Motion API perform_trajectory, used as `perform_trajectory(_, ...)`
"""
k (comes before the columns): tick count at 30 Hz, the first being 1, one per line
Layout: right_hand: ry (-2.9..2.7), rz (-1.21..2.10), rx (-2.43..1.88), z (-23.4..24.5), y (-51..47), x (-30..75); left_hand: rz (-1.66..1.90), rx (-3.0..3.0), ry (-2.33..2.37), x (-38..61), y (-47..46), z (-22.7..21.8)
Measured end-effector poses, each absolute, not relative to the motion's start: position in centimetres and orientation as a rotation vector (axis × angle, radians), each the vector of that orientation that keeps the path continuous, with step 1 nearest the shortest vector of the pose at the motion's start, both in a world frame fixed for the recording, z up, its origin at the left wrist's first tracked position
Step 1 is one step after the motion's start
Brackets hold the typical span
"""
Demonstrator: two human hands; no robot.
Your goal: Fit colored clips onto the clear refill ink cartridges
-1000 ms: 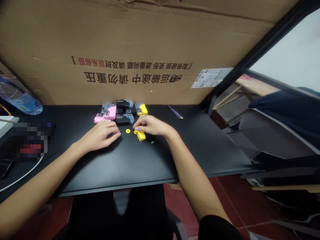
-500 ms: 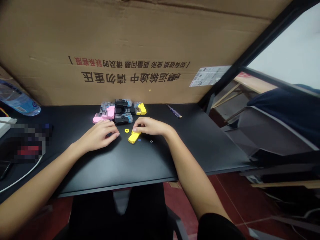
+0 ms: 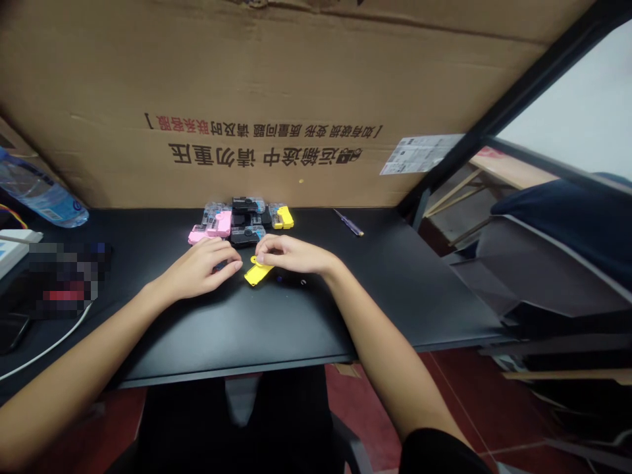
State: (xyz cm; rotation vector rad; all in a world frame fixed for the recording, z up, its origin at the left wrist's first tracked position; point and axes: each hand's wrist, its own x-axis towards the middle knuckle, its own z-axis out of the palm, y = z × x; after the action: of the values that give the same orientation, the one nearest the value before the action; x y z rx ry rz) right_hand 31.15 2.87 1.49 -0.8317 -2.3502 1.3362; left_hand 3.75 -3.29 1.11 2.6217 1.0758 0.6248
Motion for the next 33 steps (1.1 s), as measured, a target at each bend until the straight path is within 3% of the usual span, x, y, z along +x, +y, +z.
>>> perform_trajectory(14, -2.055, 1.271, -0.79, 1.3, 1.3, 28.8, 0.97, 2.089, 1.041, 4.4, -3.5, 0.9)
perform_trajectory(33, -2.102, 1.011, -0.668, 1.1, 0.8, 28.1, 1.032, 2.178, 1.081, 4.2, -3.3, 0.9)
